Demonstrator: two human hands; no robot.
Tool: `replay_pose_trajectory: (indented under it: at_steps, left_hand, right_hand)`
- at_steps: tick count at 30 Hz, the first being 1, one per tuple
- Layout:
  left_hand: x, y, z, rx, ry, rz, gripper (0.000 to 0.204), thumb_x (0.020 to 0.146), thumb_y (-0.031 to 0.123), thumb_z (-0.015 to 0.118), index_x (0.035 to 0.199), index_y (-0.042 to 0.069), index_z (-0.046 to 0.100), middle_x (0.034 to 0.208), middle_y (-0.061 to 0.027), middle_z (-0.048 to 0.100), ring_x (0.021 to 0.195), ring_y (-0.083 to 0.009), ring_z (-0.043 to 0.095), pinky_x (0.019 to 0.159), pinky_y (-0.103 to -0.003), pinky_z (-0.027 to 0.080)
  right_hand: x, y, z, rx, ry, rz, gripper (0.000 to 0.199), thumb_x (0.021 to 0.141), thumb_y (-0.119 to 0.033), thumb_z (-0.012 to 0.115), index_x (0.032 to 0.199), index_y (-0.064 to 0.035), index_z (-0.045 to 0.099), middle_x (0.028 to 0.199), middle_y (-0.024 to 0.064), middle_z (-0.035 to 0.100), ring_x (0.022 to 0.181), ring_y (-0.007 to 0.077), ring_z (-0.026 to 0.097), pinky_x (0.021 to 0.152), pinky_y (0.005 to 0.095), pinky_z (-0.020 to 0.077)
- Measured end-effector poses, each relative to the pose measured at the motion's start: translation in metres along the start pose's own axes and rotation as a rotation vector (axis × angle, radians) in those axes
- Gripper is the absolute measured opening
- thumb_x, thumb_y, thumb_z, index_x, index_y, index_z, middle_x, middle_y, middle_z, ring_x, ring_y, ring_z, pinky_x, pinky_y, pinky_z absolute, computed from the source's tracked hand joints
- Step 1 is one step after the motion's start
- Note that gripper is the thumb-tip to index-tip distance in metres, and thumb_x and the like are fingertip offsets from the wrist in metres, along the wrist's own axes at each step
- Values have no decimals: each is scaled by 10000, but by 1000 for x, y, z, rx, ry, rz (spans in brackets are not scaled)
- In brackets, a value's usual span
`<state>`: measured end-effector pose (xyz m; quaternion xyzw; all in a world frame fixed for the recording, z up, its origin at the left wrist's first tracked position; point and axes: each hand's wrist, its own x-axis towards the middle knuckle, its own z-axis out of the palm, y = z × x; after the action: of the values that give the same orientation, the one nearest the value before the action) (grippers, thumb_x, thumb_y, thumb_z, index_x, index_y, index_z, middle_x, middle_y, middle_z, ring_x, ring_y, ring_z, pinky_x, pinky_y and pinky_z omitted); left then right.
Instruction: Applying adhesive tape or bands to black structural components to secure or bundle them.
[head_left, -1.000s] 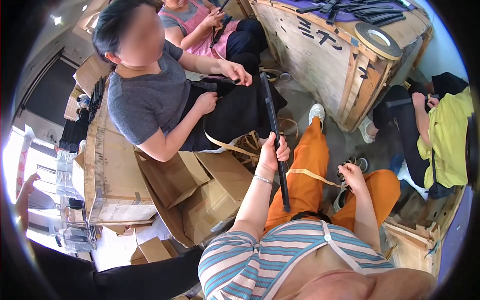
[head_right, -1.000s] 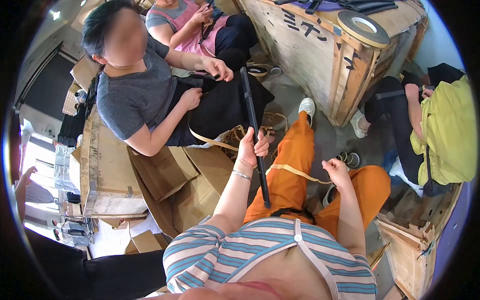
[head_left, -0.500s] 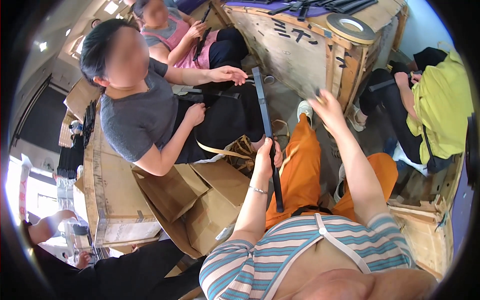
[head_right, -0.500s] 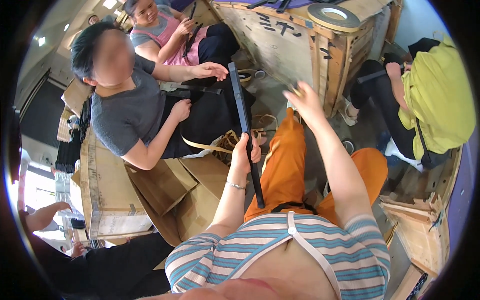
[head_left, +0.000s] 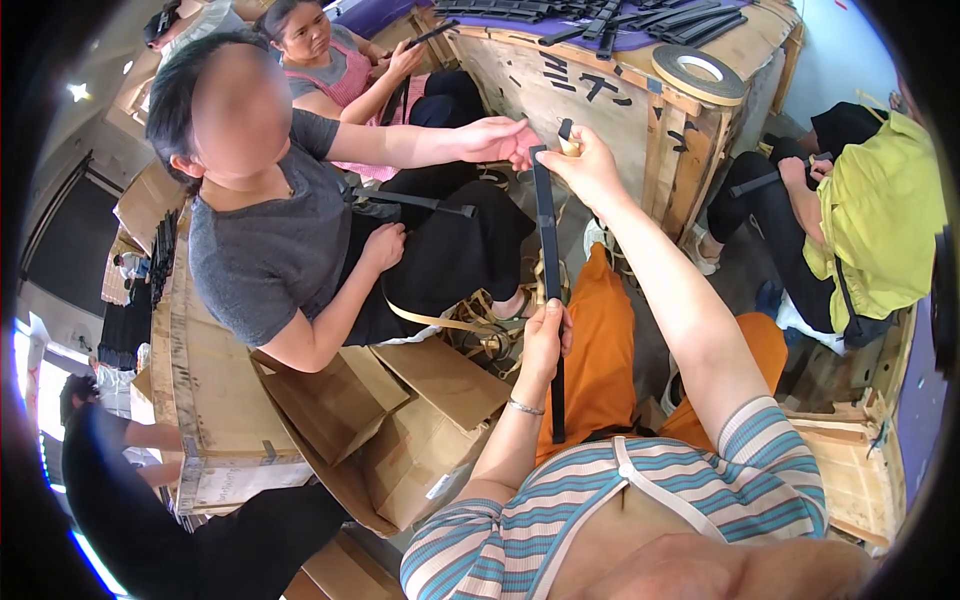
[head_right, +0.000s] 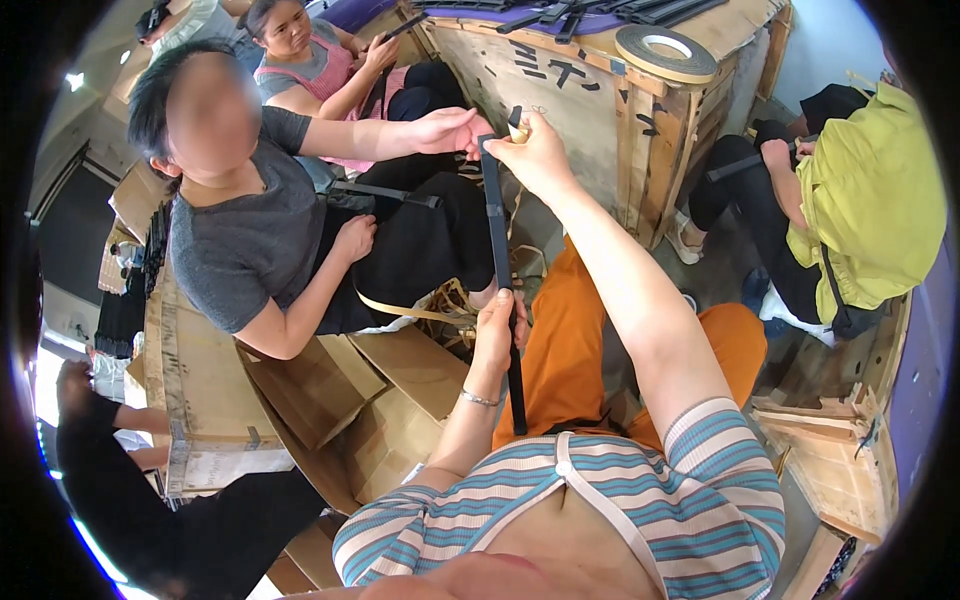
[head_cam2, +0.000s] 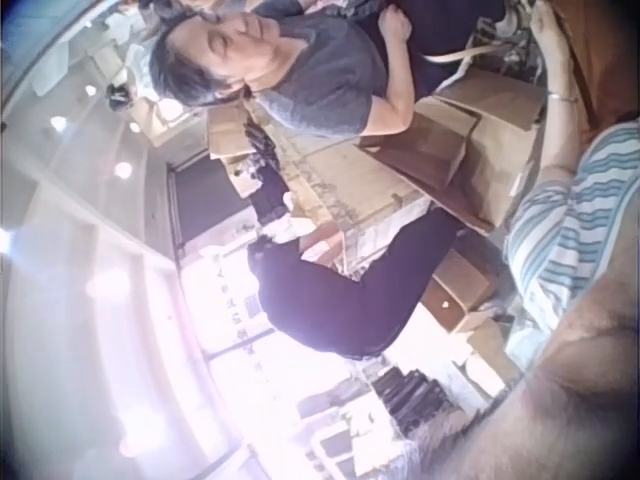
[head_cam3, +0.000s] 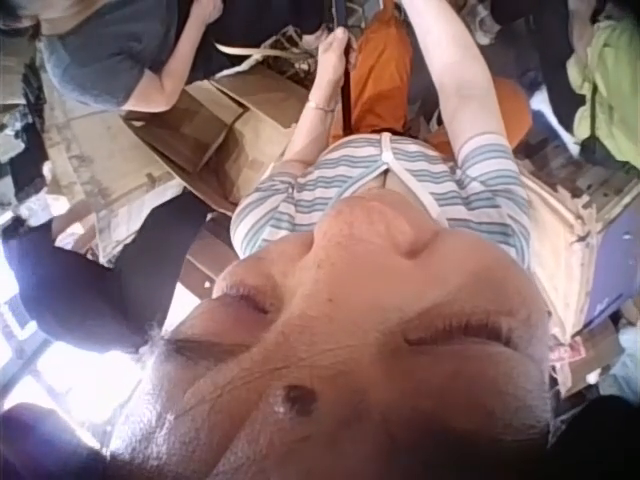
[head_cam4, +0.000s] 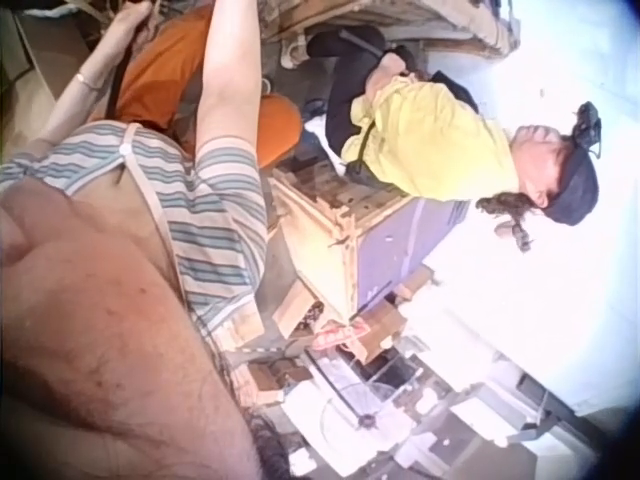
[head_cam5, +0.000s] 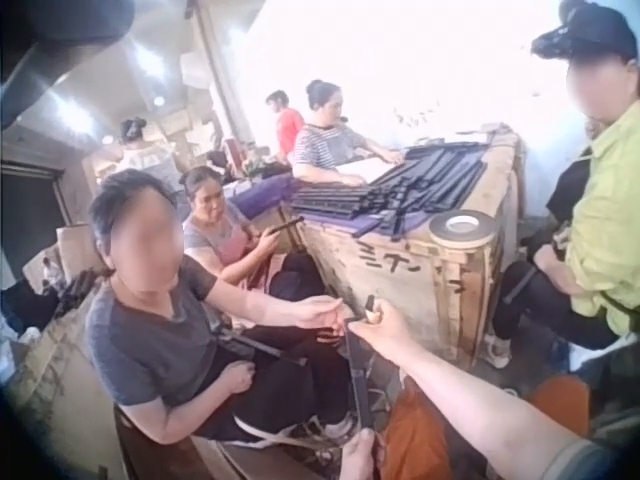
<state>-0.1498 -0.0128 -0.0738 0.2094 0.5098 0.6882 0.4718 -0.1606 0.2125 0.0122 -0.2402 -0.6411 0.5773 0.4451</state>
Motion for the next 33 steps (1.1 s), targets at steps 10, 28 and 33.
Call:
replay_pose_trajectory:
  at_steps: [10, 28, 33]
  left_hand:
    - [12, 0, -5, -95, -15, -69, 391, 942, 380, 399, 703, 77, 464, 465, 1, 382, 368, -86, 323, 362, -226, 252]
    - [4, 7, -23, -207, -55, -92, 401, 945, 381, 354, 712, 73, 462, 459, -17, 376, 365, -118, 319, 365, -249, 250]
    - [-4, 10, -22, -216, -51, -44, 399, 939, 394, 370, 721, 73, 464, 451, -20, 374, 362, -119, 324, 362, -249, 253]
  right_hand:
    - [-11, 33, -28, -230, 275, -93, 467, 704, -266, 755, 985, 23, 521, 807, 96, 610, 736, 180, 595, 671, 296, 468]
    - [-165, 45, -120, -26, 292, 330, 267, 822, -147, 637, 1033, -38, 515, 743, -16, 532, 562, 44, 466, 487, 184, 378]
    - [-176, 36, -119, -24, 263, 332, 272, 830, -141, 625, 1048, -34, 501, 761, -8, 534, 576, 44, 467, 501, 179, 380]
